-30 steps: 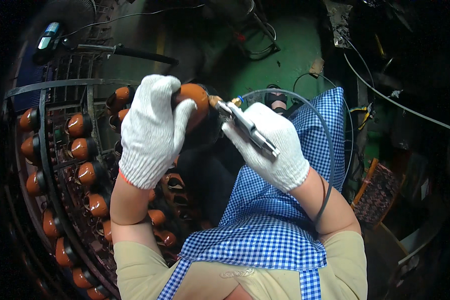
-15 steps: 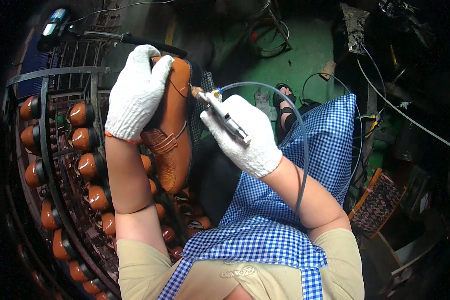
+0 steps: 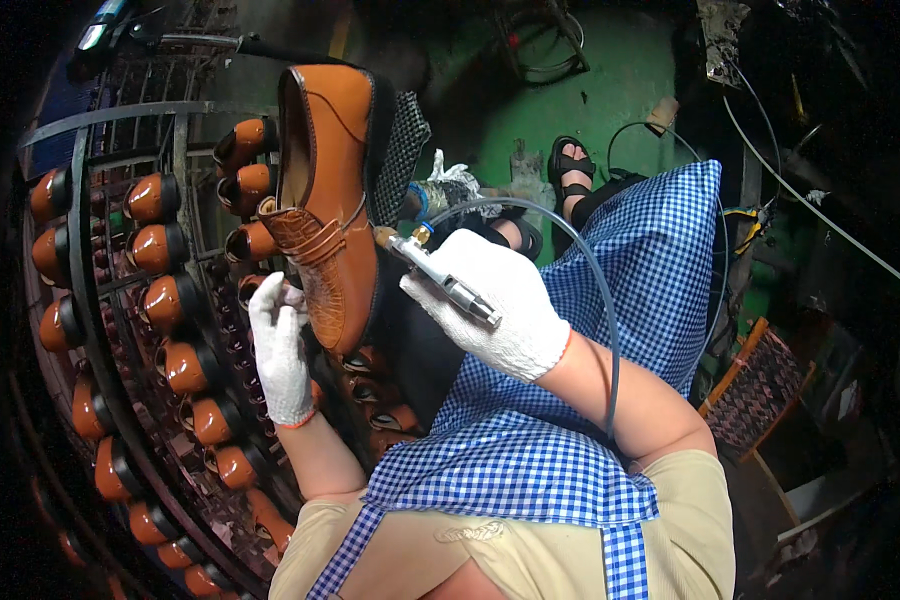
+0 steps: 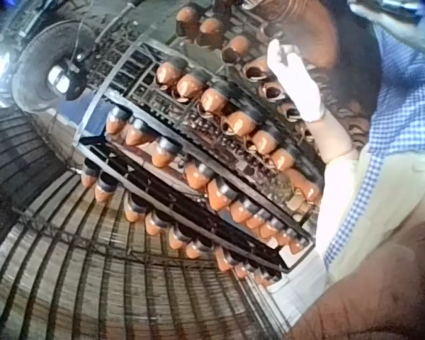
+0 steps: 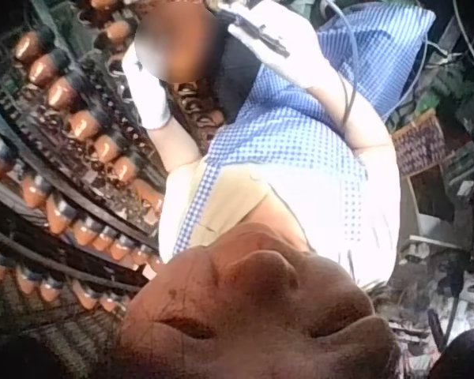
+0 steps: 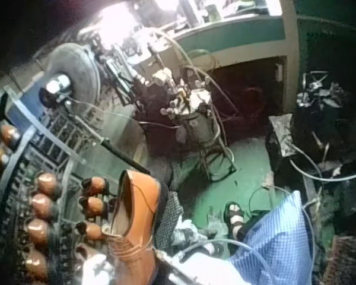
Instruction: The person uses a spray gun to apply a glossy finish to brown leather shoes. They pick up shoes from a rotating rack, spray the exterior surfaces, and return them to the rack, repeating this process for multiple pairs.
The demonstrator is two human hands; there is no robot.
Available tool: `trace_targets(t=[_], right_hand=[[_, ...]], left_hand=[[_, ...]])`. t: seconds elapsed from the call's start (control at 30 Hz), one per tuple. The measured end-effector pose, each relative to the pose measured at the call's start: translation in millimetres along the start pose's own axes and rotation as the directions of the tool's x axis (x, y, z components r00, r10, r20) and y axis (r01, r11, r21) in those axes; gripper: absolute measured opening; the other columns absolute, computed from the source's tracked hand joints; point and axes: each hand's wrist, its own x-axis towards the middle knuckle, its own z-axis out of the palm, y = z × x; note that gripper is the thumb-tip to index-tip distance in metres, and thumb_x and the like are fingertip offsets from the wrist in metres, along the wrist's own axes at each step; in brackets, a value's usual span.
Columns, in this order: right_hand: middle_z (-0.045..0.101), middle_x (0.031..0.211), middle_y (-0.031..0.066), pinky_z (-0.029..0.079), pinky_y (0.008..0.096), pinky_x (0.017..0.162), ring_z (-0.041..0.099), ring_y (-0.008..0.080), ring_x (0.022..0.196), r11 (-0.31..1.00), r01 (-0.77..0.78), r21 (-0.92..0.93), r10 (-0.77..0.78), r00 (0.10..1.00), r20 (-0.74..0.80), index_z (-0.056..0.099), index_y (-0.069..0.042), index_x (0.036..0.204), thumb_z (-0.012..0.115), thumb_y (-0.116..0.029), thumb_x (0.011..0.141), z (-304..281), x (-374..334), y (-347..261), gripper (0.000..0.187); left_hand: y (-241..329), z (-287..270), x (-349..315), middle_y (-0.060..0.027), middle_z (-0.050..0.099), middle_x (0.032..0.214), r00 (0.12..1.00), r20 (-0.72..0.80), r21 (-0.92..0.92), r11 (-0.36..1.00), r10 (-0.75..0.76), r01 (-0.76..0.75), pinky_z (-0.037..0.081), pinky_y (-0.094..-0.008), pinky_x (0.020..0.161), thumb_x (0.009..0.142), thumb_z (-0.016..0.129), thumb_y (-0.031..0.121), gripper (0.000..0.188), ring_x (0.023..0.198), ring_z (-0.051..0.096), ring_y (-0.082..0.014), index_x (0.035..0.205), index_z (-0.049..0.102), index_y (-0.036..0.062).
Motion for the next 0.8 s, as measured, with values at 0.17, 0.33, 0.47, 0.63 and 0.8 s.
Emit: trace_targets(t=[0.17, 0.33, 0.47, 0.63, 0.8], right_hand=[[0.063, 0.084, 0.0099, 0.052, 0.0372, 0.060, 0.066, 0.0298, 0.070, 1.000, -0.010, -0.001, 0.010, 0.999, 0.052, 0.071, -0.009, 0.106, 0.080, -0.022, 0.089, -9, -15, -6, 0.023], [0.063, 0.082, 0.0098, 0.051, 0.0365, 0.058, 0.066, 0.0290, 0.068, 1.000, -0.031, 0.001, 0.031, 0.991, 0.127, 0.071, -0.009, 0.101, 0.080, -0.022, 0.090, -24, -25, -14, 0.019], [0.063, 0.080, 0.0089, 0.051, 0.0357, 0.058, 0.066, 0.0273, 0.066, 0.999, -0.038, -0.027, 0.043, 0.984, 0.175, 0.071, -0.009, 0.098, 0.079, -0.023, 0.091, -38, -34, -20, 0.018], [0.064, 0.082, 0.0089, 0.052, 0.0343, 0.058, 0.065, 0.0260, 0.066, 0.996, -0.033, -0.084, 0.053, 0.965, 0.257, 0.072, -0.009, 0.101, 0.077, -0.027, 0.093, -60, -40, -27, 0.021], [0.064, 0.082, 0.0090, 0.054, 0.0344, 0.060, 0.065, 0.0253, 0.067, 0.987, -0.024, -0.157, 0.073, 0.947, 0.313, 0.074, -0.009, 0.101, 0.075, -0.027, 0.094, -78, -41, -34, 0.020]], left_hand=[[-12, 1, -25, -0.0050, 0.060, 0.122, 0.999, 0.000, 0.052, 0.997, 0.055, -0.055, 0.045, -0.0309, 0.104, 0.093, 0.058, -0.014, 0.044, 0.113, 0.059, -0.0157, 0.133, 0.061, 0.0046], [12, 5, -28, -0.0063, 0.063, 0.115, 0.951, 0.207, 0.221, 0.937, 0.228, -0.272, 0.051, -0.0307, 0.092, 0.086, 0.068, -0.016, 0.037, 0.104, 0.063, -0.0166, 0.117, 0.066, 0.0049], [42, 14, -14, -0.0113, 0.067, 0.100, 0.831, 0.408, 0.376, 0.759, 0.379, -0.531, 0.054, -0.0360, 0.083, 0.078, 0.078, -0.013, 0.038, 0.094, 0.066, -0.0282, 0.111, 0.070, 0.0048], [82, 30, 6, -0.0096, 0.068, 0.098, 0.595, 0.643, 0.435, 0.410, 0.482, -0.802, 0.055, -0.0433, 0.083, 0.070, 0.081, -0.003, 0.046, 0.094, 0.067, -0.0292, 0.113, 0.073, 0.0087], [109, 48, 17, -0.0033, 0.068, 0.133, 0.475, 0.801, 0.479, 0.087, 0.363, -0.874, 0.036, -0.0515, 0.121, 0.067, 0.087, 0.013, 0.056, 0.134, 0.059, -0.0292, 0.122, 0.072, 0.0179]])
